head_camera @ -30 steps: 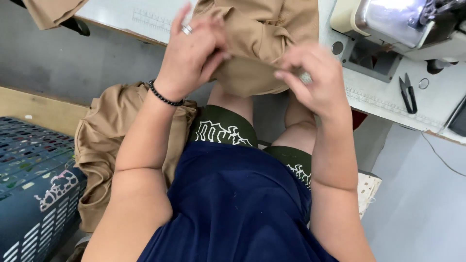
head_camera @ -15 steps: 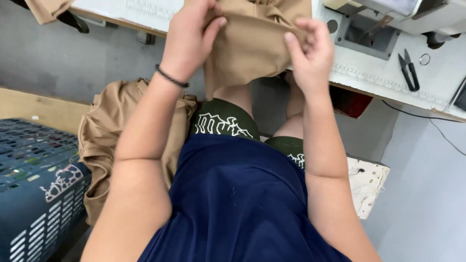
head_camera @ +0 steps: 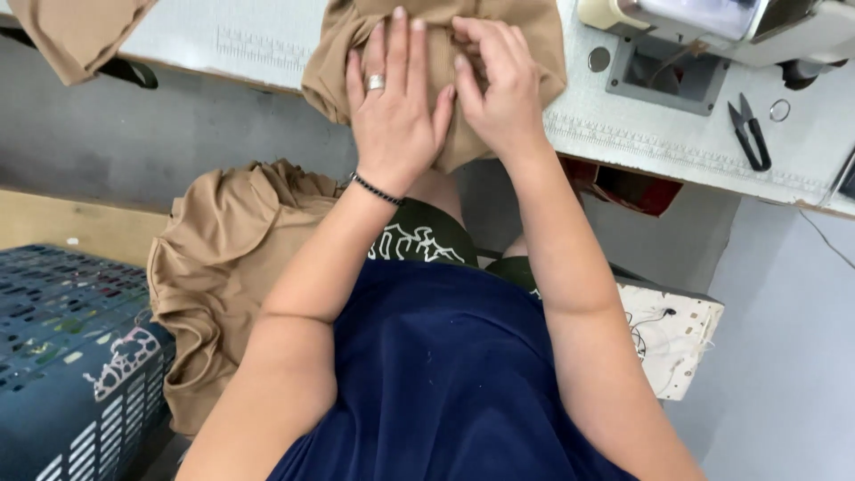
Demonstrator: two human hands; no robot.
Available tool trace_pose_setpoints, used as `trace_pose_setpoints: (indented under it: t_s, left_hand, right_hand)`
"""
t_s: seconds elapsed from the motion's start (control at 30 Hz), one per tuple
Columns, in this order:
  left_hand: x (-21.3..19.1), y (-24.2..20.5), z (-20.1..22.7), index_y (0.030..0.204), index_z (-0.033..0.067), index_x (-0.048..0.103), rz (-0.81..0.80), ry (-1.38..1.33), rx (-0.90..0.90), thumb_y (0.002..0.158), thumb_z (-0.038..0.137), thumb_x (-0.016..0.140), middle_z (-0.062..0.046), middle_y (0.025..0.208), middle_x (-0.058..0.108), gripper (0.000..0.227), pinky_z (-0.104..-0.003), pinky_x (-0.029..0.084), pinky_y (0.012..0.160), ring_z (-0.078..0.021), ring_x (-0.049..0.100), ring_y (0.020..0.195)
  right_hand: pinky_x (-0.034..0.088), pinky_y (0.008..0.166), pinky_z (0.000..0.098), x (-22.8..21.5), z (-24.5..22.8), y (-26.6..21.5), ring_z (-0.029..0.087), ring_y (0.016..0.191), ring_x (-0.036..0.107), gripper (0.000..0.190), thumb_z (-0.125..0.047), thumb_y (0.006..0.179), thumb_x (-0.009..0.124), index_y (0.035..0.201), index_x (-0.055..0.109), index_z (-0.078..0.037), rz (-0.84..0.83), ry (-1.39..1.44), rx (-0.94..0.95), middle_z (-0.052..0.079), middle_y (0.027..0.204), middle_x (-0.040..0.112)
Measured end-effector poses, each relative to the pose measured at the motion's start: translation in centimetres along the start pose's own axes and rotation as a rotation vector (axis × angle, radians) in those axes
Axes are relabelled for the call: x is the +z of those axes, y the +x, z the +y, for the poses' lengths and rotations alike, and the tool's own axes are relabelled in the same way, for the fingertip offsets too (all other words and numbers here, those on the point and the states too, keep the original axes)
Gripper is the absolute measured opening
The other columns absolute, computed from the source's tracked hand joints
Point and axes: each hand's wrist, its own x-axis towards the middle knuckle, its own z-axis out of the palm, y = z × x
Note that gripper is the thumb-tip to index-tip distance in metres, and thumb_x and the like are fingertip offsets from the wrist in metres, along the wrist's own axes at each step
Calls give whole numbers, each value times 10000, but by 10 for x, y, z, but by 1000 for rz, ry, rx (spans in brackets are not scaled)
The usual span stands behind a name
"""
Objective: Folding and stacking tan-colored fabric garment parts at a sewing workstation.
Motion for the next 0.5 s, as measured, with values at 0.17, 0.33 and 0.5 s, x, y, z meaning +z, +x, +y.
trace_pose_setpoints:
  t_s: [0.17, 0.33, 0.5]
  left_hand:
    - [-12, 0, -16, 1591, 44, 419, -69, 52, 32, 1117, 682, 404, -132, 1636, 344, 795, -458, 376, 1184, -304, 442, 1480]
    - [-11, -1, -22, 1593, 61, 410, -66, 83, 51, 1120, 714, 397, -116, 1638, 354, 806, -426, 409, 1144, -284, 483, 1466]
    - [-15, 2, -23, 1597, 84, 417, -89, 94, 47, 1112, 730, 383, -100, 1637, 364, 809, -418, 414, 1120, -277, 505, 1448]
  right_hand:
    - [543, 892, 446, -2, -1, 3, 335, 1052, 573, 508, 19, 804, 562, 1308, 628, 24, -91, -152, 16, 171, 1217, 596]
    - [582, 776, 441, -8, 9, 12, 316, 1055, 605, 483, -43, 823, 607, 1302, 652, -2, -165, -152, 12, 124, 1210, 559]
    - [520, 612, 286, -14, 32, 33, 188, 709, 558, 254, -29, 959, 727, 1210, 713, 10, -218, 74, 3, 152, 1117, 582]
